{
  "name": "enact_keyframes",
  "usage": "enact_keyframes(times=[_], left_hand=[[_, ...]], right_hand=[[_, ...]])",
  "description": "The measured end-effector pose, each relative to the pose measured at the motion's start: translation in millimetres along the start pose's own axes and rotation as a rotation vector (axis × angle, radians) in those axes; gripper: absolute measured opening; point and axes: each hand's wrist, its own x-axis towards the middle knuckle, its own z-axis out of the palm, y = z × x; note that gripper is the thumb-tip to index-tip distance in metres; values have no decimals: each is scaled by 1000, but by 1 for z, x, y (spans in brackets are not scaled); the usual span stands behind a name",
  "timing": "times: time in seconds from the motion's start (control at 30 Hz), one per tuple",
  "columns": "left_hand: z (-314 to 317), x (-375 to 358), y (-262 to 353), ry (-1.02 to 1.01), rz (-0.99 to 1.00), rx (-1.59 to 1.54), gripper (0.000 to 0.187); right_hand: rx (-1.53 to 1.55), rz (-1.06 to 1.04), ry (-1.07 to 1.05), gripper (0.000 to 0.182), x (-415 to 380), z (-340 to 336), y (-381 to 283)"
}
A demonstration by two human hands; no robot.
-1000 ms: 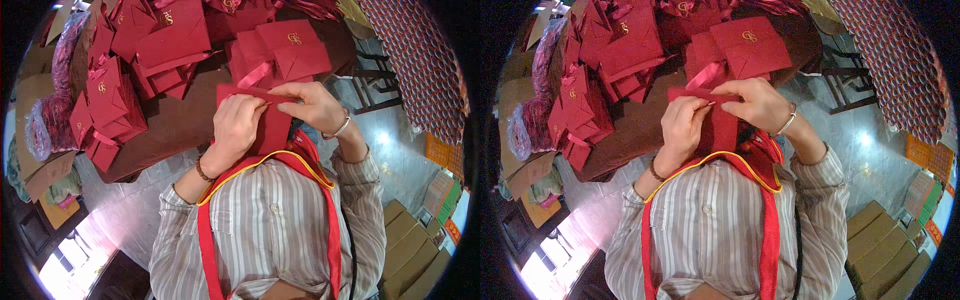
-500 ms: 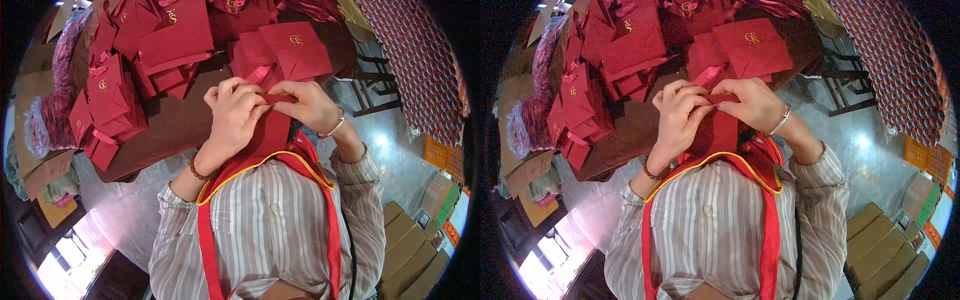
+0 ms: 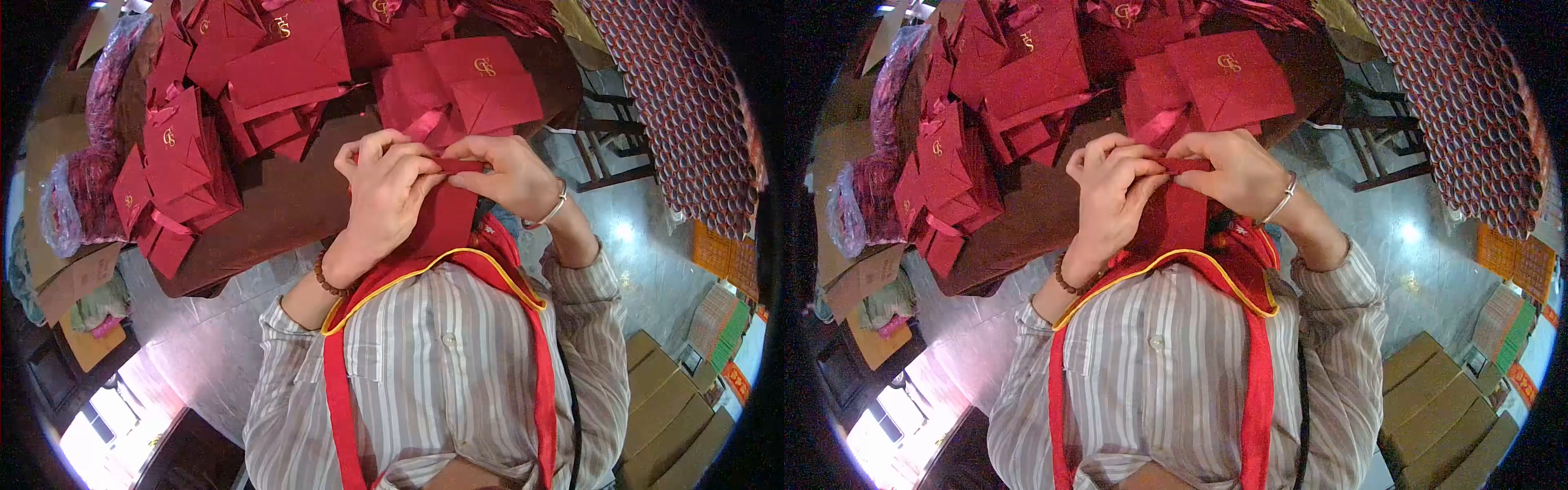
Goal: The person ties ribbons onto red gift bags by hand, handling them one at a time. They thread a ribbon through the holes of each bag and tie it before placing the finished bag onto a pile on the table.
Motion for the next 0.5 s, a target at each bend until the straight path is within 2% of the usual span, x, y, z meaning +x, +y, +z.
enact_keyframes(times=[0.3, 0.37, 0.43, 0.5], left_hand=[[-2, -1, 2, -97, -27, 6, 12], [-1, -3, 1, -97, -39, 10, 12], [0, -5, 0, 66, -30, 22, 13], [-6, -7, -3, 95, -31, 50, 13]], right_hand=[[-70, 0, 36, 26, -1, 3, 1], [-12, 79, 27, 24, -2, 2, -1], [5, 107, 37, 22, -3, 3, 0], [23, 137, 48, 21, -4, 3, 1]])
